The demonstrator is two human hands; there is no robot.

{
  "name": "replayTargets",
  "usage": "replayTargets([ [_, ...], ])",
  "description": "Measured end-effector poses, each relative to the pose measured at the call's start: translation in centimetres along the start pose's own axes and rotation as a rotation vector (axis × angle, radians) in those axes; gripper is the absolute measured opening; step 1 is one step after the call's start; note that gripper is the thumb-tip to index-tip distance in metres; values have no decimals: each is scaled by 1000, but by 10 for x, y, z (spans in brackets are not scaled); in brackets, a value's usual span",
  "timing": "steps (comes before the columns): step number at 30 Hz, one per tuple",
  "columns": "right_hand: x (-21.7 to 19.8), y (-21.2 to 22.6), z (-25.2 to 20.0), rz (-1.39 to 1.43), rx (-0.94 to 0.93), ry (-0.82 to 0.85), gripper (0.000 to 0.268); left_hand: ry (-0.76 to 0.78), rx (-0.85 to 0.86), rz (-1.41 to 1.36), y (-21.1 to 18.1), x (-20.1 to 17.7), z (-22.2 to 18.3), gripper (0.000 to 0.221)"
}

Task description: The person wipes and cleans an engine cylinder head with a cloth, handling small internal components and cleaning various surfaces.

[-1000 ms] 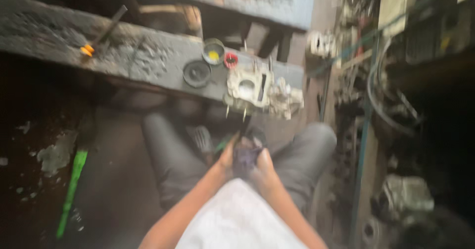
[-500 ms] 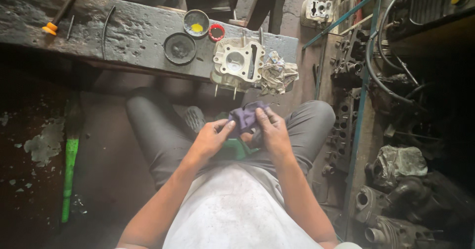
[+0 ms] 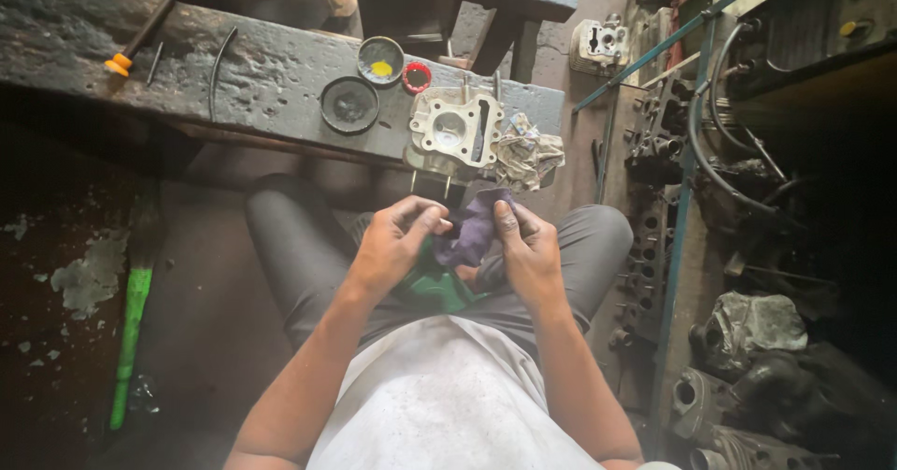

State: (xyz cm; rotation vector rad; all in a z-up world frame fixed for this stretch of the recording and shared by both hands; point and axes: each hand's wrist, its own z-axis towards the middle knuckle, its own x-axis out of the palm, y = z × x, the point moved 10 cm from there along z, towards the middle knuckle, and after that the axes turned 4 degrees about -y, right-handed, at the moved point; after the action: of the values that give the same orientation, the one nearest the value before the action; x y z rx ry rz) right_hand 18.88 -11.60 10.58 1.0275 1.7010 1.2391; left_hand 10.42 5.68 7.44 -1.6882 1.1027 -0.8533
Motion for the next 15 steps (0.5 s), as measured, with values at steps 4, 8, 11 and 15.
replayTargets([
  [4, -1, -5, -1, 54, 43, -28, 34, 108, 192, 93, -15, 17, 0, 43],
  [8, 1, -6, 0, 92, 27, 4, 33, 147, 224, 358, -17, 26, -3, 36],
  [11, -4, -7, 4, 91, -16, 31, 36, 160, 127, 43, -21, 13, 3, 26],
  [15, 9, -17, 5, 360, 44, 224, 34, 13, 82, 11, -31, -8, 7, 25],
])
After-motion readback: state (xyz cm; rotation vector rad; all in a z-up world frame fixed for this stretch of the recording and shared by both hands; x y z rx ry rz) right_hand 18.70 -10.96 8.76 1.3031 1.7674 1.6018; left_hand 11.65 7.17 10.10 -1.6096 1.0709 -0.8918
